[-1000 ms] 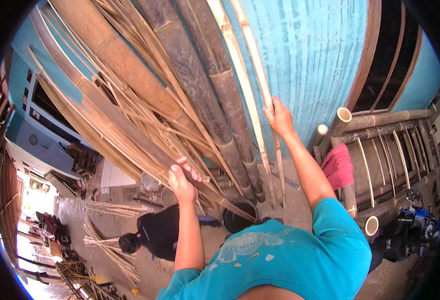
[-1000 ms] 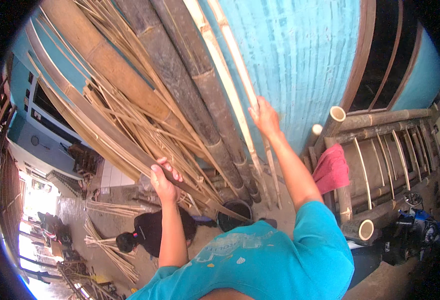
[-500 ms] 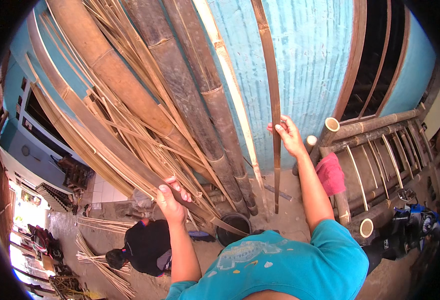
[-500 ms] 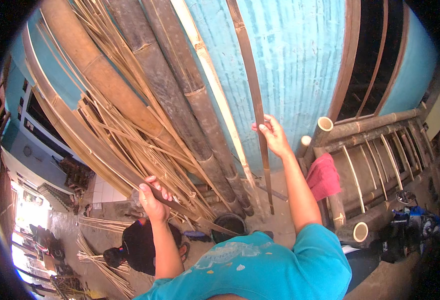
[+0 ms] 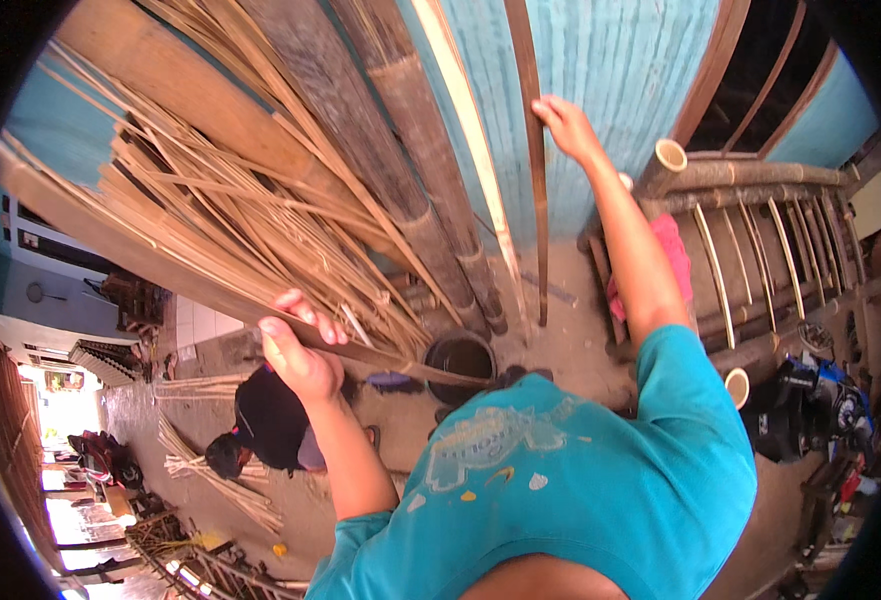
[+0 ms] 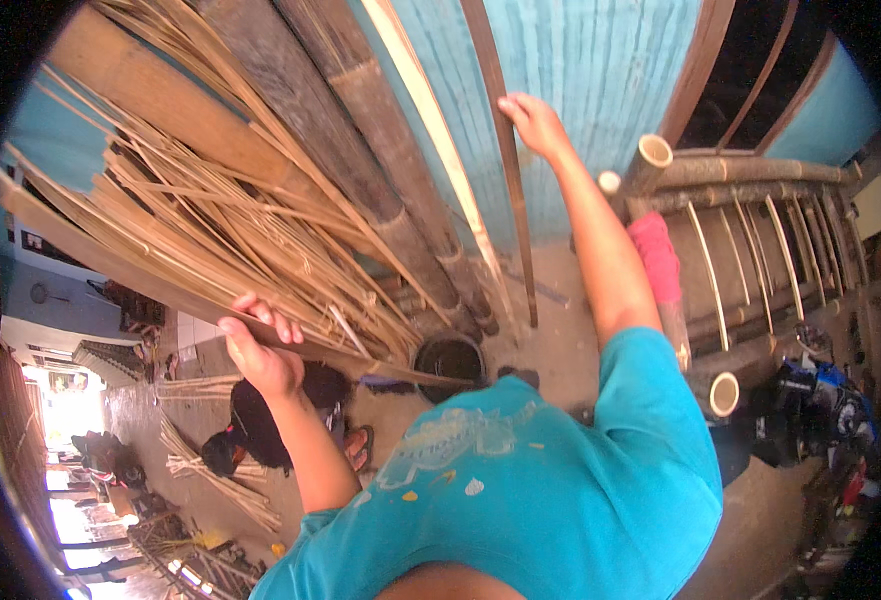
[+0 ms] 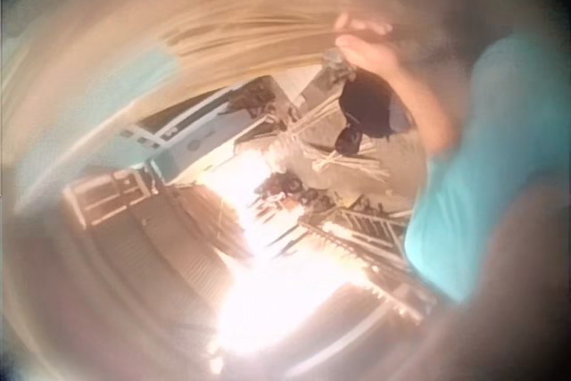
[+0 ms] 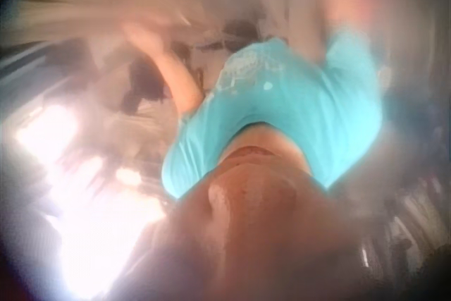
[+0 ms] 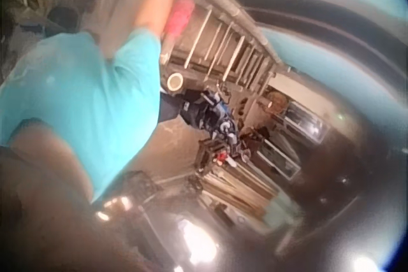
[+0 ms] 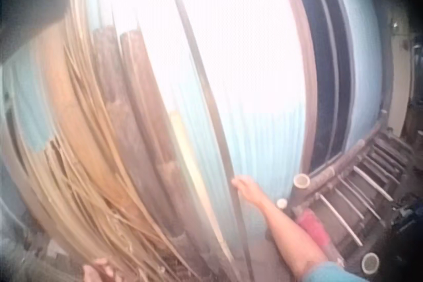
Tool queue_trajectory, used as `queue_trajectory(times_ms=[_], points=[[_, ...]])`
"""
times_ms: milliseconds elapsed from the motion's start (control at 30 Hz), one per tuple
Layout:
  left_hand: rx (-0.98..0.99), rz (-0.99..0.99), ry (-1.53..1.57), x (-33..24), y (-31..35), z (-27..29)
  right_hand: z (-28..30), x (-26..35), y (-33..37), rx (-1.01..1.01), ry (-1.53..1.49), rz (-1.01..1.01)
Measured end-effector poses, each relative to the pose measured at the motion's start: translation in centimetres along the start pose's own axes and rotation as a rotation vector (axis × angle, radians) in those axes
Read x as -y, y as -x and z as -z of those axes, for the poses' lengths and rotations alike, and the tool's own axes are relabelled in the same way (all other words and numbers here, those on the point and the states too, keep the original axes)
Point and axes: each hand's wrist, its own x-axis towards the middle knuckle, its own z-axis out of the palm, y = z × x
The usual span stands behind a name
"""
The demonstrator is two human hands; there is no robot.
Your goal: The person ties yellow string around a bamboo frame, then retrieves a long bamboo pole and inserts it into the structure. They continue to secure the pole by wrapping and tying the string around the frame multiple times.
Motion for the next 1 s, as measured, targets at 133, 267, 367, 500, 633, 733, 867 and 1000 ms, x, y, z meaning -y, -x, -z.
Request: queue_trajectory(times_ms=[133,267,367,500,633,733,867,1000], points=[[0.03,-0.013,-0.009,-0.8,0.5,0.2,-1.1,0.7,-0.8,-0.062,0.058,-0.027],[0.027,-0.029,-0.022,-0.5,0.3,-0.2,-1.3,0.2,0.3,-0.11,0.011,-0.054],[-0.008,-0.061,-0.025,0.0,0.4,0.1,-1.7,0.2,1.2,-0.03,-0.034,-0.086],[-0.001,-0.062,-0.021,1.1,-1.1,-1.0,-1.3,-0.6,2.2,-0.004,-0.052,-0.07],[-0.008,-0.048,-0.016,2.9,-3.5,-2.9,-1.5,0.4,3.8,-0.019,-0.217,-0.037],[0.028,-0.026,0.008,4.7,-5.2,-5.1,-1.0,1.5,5.2,-0.048,-0.208,-0.079],[0.059,-0.059,0.013,6.5,-5.7,-5.4,-1.1,1.9,5.4,-0.007,-0.155,-0.056],[0.052,-0.079,0.026,7.8,-5.4,-6.2,-1.2,1.9,5.8,-0.04,-0.168,-0.052]])
